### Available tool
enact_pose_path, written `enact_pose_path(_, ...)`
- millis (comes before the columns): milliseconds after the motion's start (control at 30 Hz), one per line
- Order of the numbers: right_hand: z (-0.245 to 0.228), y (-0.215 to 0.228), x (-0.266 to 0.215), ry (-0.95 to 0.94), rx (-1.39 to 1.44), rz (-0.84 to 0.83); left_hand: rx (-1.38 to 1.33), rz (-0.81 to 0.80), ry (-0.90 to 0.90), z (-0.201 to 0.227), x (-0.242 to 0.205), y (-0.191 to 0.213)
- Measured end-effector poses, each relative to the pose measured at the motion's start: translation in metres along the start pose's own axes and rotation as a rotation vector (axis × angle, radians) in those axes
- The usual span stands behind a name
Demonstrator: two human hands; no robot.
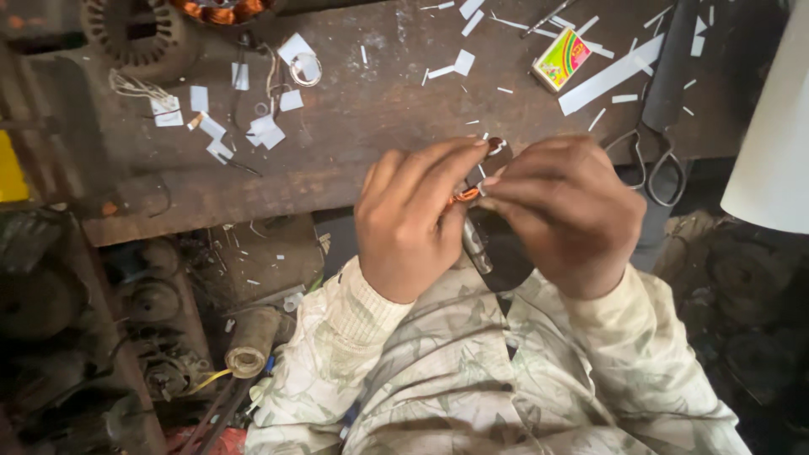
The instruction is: The person inserts small white rectangular pieces into slots on a circular copper-wound component, then uses scissors to cut a strip of white material into smaller pieces and continues inserting them into the component. The work is performed at a cluttered workbench with tools and parts visible.
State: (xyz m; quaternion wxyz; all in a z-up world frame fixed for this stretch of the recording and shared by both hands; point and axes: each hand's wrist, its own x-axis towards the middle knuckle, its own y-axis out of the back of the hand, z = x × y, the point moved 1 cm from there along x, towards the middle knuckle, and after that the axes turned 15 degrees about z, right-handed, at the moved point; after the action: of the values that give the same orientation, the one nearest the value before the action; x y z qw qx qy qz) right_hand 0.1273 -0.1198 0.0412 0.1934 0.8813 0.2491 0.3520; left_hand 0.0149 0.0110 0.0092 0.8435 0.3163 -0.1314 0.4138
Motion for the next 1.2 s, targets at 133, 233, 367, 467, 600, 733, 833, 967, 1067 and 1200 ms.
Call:
enact_pose_path(133, 0.025, -0.008, -0.008, -0.117, 0.239, 0.013, -0.023, -0.009, -0.004, -0.005, -0.003, 0.001)
enact_pose_path(233, 0.038, -0.012, -0.018, -0.199, 0.384, 0.001, -0.033, -0.004, -0.005, -0.006, -0.003, 0.002)
enact_pose_path(367, 0.04, -0.01, -0.022, -0.181, 0.376, -0.004, -0.045, 0.004, 0.006, -0.005, -0.003, 0.003)
enact_pose_path(467, 0.034, -0.011, -0.021, -0.196, 0.342, 0.011, -0.043, 0.014, 0.001, -0.005, -0.003, 0.002)
enact_pose_path(600, 0.024, -0.006, -0.017, -0.289, 0.291, -0.006, -0.029, 0.022, -0.005, -0.002, -0.004, 0.0)
enact_pose_path(733, 0.025, -0.005, -0.014, -0.354, 0.388, -0.005, -0.019, 0.01, 0.009, 0.001, -0.004, 0.0)
enact_pose_path(833, 0.028, -0.005, -0.019, -0.452, 0.423, 0.009, -0.015, 0.023, 0.001, 0.002, -0.005, -0.002)
enact_pose_path(967, 0.033, -0.008, -0.026, -0.503, 0.484, 0.026, -0.01, 0.044, 0.003, 0.003, -0.008, -0.002)
enact_pose_path(1067, 0.036, -0.01, -0.026, -0.406, 0.414, 0.022, 0.001, 0.042, -0.02, 0.002, -0.003, -0.003)
enact_pose_path(1200, 0.033, -0.009, -0.037, -0.199, 0.278, 0.037, 0.03, 0.026, -0.002, 0.001, -0.007, 0.0)
